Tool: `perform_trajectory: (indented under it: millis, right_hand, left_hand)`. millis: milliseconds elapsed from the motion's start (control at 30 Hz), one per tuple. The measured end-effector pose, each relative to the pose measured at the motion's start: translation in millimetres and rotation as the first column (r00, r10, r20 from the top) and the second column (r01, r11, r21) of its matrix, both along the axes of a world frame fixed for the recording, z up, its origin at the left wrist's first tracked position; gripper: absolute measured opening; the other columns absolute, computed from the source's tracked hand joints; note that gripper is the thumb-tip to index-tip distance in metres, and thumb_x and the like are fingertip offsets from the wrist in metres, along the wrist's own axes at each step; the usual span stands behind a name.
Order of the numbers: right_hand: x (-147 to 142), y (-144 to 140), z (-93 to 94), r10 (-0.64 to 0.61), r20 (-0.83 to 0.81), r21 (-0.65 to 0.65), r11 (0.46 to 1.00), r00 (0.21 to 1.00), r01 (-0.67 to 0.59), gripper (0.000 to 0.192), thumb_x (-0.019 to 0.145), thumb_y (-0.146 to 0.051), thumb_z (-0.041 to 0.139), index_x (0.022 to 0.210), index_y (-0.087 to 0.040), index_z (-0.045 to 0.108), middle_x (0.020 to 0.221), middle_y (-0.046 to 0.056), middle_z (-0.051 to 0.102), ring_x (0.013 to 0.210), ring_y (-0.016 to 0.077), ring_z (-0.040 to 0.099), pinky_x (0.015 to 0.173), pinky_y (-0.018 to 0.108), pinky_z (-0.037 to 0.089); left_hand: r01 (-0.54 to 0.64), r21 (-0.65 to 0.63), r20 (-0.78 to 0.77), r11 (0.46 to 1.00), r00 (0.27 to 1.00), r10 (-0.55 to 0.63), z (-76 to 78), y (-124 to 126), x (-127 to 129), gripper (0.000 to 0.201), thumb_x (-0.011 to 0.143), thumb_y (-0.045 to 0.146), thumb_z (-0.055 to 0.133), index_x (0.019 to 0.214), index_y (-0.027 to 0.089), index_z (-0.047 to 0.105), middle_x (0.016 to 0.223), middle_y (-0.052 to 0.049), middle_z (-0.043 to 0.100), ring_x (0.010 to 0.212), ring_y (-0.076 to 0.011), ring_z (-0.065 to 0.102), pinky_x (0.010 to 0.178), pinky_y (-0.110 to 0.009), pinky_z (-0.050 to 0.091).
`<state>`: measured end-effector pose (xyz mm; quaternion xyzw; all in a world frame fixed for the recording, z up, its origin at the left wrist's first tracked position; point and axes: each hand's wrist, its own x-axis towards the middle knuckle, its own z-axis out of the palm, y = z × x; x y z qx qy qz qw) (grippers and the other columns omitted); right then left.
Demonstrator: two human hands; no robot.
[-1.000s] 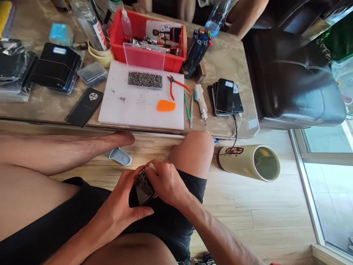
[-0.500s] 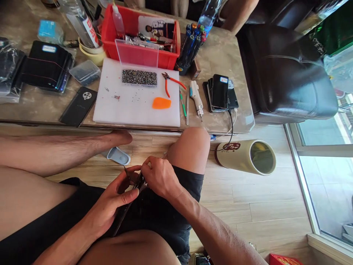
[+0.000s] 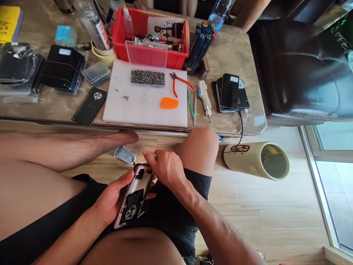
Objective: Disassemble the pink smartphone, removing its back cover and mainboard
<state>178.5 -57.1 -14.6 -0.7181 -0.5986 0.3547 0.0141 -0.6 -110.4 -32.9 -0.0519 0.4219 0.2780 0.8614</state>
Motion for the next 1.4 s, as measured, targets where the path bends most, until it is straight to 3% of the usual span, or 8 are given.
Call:
perform_trajectory:
  millis: [133,267,567,733,900,1000,1267,1400]
  right_hand:
    - [11,22,-3.4,-0.173,-0.211,0.089,0.977,0.962,0.196,0.051,0.101,-0.058,0.047,0.065,-0.023,0.058,0.058,0.001,0.06,0.063,0.0199,0.06,0.062,0.03,0.035]
    - [24,68,-12.6,-0.249,-0.377,0.255,0.898,0.892,0.358,0.024,0.095,-0.044,0.058,0.094,-0.022,0.069,0.063,-0.003,0.064,0.059,0.0185,0.063,0.068,0.03,0.046]
    - [25,155,-39.1,-0.009,-0.07,0.571,0.819,0.997,0.048,0.052,0.083,-0.013,0.051,0.131,-0.017,0.07,0.114,0.014,0.073,0.1,0.0299,0.068,0.094,0.044,0.051]
    - [25,113,-24.2,-0.089,-0.153,0.665,0.727,0.984,0.169,0.045,0.089,-0.019,0.052,0.132,-0.018,0.067,0.134,0.015,0.066,0.087,0.0228,0.068,0.088,0.04,0.052]
    - [10,41,-14.7,0.142,-0.368,0.362,0.932,0.919,0.0,0.027,0.101,-0.037,0.056,0.084,-0.02,0.07,0.075,0.0,0.069,0.068,0.0162,0.062,0.066,0.028,0.043]
    - [-1,11,-21.3,0.154,-0.394,0.326,0.945,0.906,-0.019,0.033,0.105,-0.036,0.052,0.082,-0.02,0.069,0.077,0.0,0.068,0.071,0.0154,0.062,0.068,0.028,0.043]
    - [-9,-10,-26.8,0.022,-0.48,0.398,0.896,0.877,0.195,0.02,0.099,-0.03,0.063,0.104,-0.025,0.081,0.092,0.004,0.068,0.088,0.0184,0.067,0.081,0.029,0.052]
    - [-8,-6,-28.0,-0.184,-0.695,0.112,0.927,0.695,0.357,0.02,0.091,-0.037,0.069,0.096,-0.021,0.08,0.084,0.002,0.071,0.069,0.0158,0.066,0.066,0.029,0.055]
  left_hand:
    - [0.08,-0.052,0.161,0.995,0.984,-0.071,-7.0,0,-5,0.053,0.086,0.052,0.077,0.124,0.014,0.074,0.111,-0.017,0.078,0.101,-0.0367,0.076,0.085,-0.048,0.064]
    - [0.037,-0.037,0.245,0.999,0.969,-0.026,-9.3,4,-7,0.057,0.091,0.058,0.068,0.127,0.014,0.072,0.111,-0.016,0.079,0.096,-0.037,0.078,0.075,-0.043,0.065]
    - [-0.024,-0.003,0.361,1.0,0.932,0.023,1.7,24,-14,0.061,0.097,0.062,0.055,0.132,0.013,0.069,0.114,-0.015,0.079,0.091,-0.0381,0.079,0.058,-0.038,0.066]
    - [-0.104,0.044,0.33,0.994,0.94,0.084,4.8,27,-11,0.063,0.105,0.059,0.038,0.127,0.011,0.071,0.108,-0.018,0.079,0.091,-0.0319,0.079,0.07,-0.042,0.067]
    - [-0.141,0.019,0.264,0.99,0.956,0.131,6.8,28,-3,0.064,0.107,0.056,0.031,0.126,0.01,0.071,0.105,-0.019,0.079,0.095,-0.0282,0.076,0.085,-0.051,0.065]
    - [-0.126,-0.011,0.238,0.992,0.963,0.125,4.3,25,-2,0.063,0.107,0.057,0.033,0.124,0.01,0.071,0.103,-0.017,0.079,0.1,-0.0304,0.076,0.093,-0.054,0.062]
    - [-0.135,-0.027,0.171,0.99,0.976,0.138,0.6,25,-3,0.057,0.106,0.057,0.039,0.122,0.013,0.071,0.096,-0.013,0.08,0.095,-0.0299,0.077,0.095,-0.053,0.06]
    - [-0.118,-0.042,0.157,0.992,0.98,0.123,-2.2,25,-2,0.058,0.105,0.057,0.04,0.123,0.012,0.071,0.095,-0.014,0.08,0.094,-0.0301,0.077,0.095,-0.051,0.06]
